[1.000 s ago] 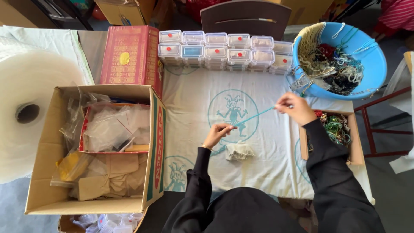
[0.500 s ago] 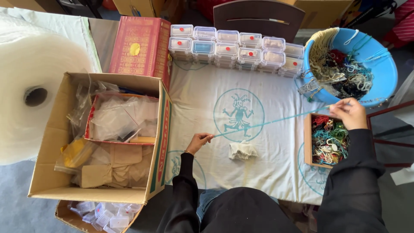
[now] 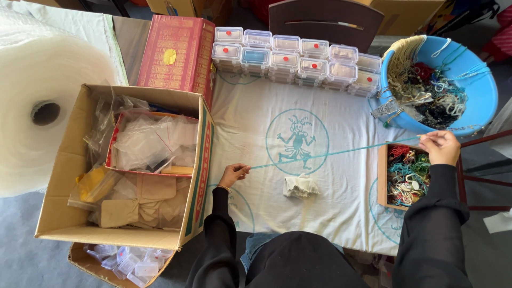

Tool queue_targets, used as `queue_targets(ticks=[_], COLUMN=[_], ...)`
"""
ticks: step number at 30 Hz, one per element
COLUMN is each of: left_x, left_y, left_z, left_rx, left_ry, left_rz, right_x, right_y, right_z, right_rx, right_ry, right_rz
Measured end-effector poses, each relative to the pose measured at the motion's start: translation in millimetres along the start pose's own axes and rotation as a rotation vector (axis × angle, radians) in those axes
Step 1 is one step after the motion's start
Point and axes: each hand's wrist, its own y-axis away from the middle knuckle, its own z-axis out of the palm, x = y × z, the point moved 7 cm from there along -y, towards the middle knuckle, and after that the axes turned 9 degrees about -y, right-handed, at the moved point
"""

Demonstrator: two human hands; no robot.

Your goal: Sorting various necklaces, beads, and jewelry items and placing them into containers and bags on a table.

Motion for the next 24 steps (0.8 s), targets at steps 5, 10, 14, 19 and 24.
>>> queue_targets(ticks=[5,10,14,19,24], left_x=[-14.1,-15.2,-19.7,-8.1,-10.2], left_y=[-5.6,-13.3,-12.6,-2.0,-3.4], left_z=[1.2,-0.8,-8.8,-13.2,-20.6], left_rx=[0.066,0.085,0.097,0.182,0.316], left_ry=[0.081,0.297,0.345,0.324,0.303], left_rz=[-0.044,-0.026,-0.016,-0.147,-0.148], right_x=[15.4,38.6,52.1,71.7,58.8], right_y=[0.0,0.7,6.7,10.9,22.8], right_z=[-5.1,-14.2,-15.8,-15.4,6.8], right_rx=[-0.02,0.024,0.0,0.023,0.02], right_ry=[0.029,-0.125,-0.128,-0.167,-0.036], right_rz=[-0.027,0.001,0.038,0.1,0.123])
